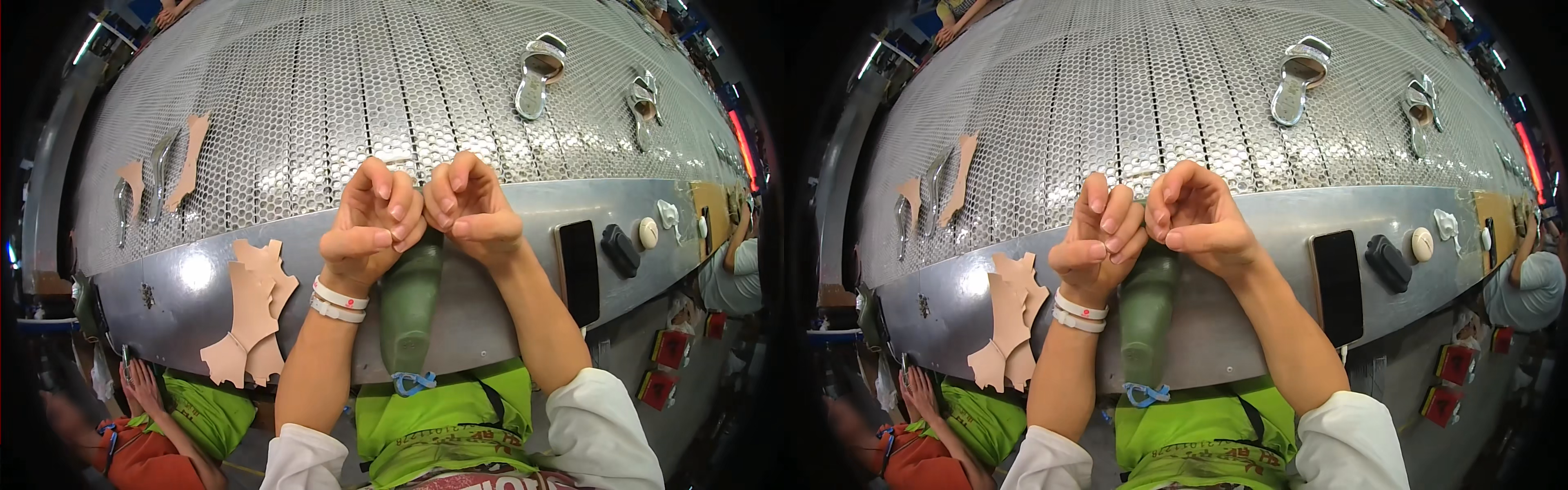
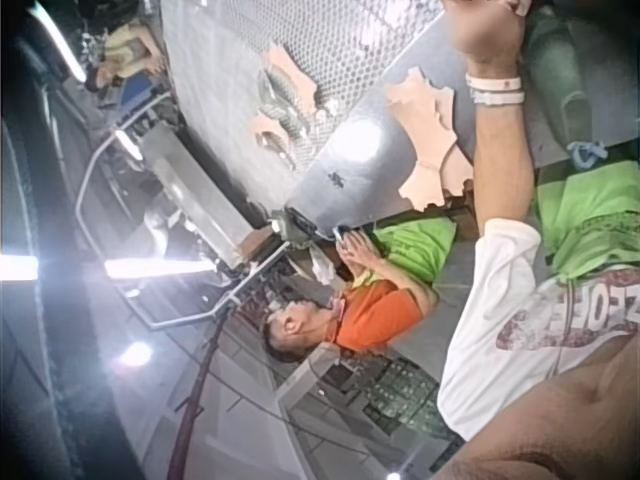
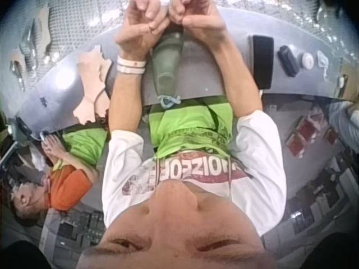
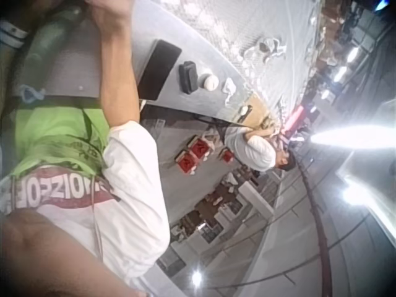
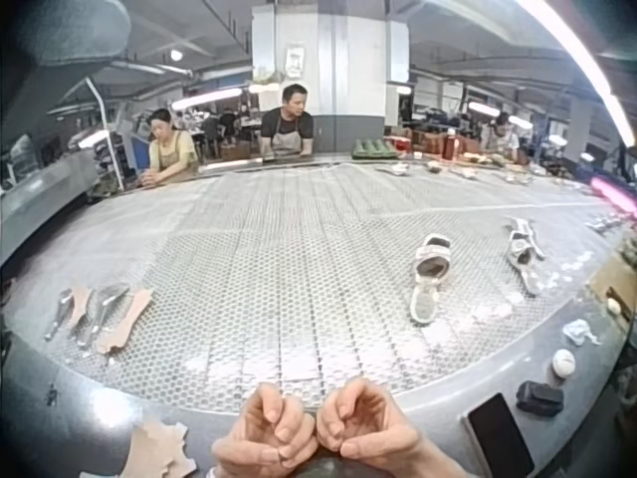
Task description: The person wraps the soles of green slippers with silver foil tape. They repeatedly pick up a slipper, apply the tape to the bottom, smooth it down, and place the slipper on a metal mesh table. The person handles the slippers one at a time, ensuring the foil covers the sole area.
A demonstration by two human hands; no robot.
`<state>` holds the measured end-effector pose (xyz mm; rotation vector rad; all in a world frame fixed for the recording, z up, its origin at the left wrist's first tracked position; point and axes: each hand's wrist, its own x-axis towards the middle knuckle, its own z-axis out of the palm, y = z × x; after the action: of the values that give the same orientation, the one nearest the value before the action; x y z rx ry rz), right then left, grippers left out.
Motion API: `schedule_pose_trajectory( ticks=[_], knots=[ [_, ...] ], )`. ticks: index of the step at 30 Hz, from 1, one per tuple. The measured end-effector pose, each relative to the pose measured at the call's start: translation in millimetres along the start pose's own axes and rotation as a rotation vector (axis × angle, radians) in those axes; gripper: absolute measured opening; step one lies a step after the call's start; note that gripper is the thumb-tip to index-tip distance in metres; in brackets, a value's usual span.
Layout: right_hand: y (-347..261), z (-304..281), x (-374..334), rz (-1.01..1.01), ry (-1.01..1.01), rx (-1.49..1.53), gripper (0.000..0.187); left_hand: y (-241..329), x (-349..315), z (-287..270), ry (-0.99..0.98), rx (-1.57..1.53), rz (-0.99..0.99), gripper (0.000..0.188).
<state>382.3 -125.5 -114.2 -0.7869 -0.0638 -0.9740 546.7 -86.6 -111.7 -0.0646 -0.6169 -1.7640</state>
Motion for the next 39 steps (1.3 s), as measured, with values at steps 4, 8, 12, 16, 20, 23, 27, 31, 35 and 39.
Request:
schedule_pose_trajectory(
  ticks=[4,8,12,16,20,23,27,31,35,39],
  knots=[
    [5.8,1.2,1.9,0.002,-0.005,0.000,0.036,5.1,-3.9,-2.2,-0.005,0.006,-0.016,0.040],
    [7.1,2.4,2.0,0.019,-0.012,0.008,0.036,7.0,-5.0,-2.7,-0.019,-0.002,-0.018,0.040],
    [12.2,4.5,3.2,0.018,-0.003,0.010,0.036,10.5,-8.1,-4.8,-0.028,-0.001,-0.016,0.040],
    [17.5,6.0,5.9,0.018,-0.028,0.018,0.035,14.8,-11.9,-8.9,-0.054,-0.016,-0.014,0.038],
    [21.5,7.1,7.2,0.010,-0.030,0.013,0.034,17.7,-13.7,-9.4,-0.056,-0.023,-0.015,0.037],
    [24.1,7.3,7.9,0.014,-0.034,0.018,0.034,19.7,-15.2,-11.9,-0.074,-0.008,-0.011,0.037],
    [26.6,9.5,8.8,0.016,-0.025,0.015,0.034,22.0,-17.6,-12.0,-0.078,-0.011,-0.011,0.037],
    [31.7,11.3,10.5,0.024,-0.019,0.027,0.034,27.0,-20.6,-15.7,-0.085,0.001,-0.014,0.038],
    [35.1,13.3,12.2,0.023,-0.019,0.030,0.034,29.8,-22.2,-16.1,-0.094,0.007,-0.009,0.038],
    [37.6,12.7,12.6,0.027,-0.022,0.029,0.033,30.8,-24.2,-18.2,-0.096,0.009,-0.007,0.038]
  ],
)
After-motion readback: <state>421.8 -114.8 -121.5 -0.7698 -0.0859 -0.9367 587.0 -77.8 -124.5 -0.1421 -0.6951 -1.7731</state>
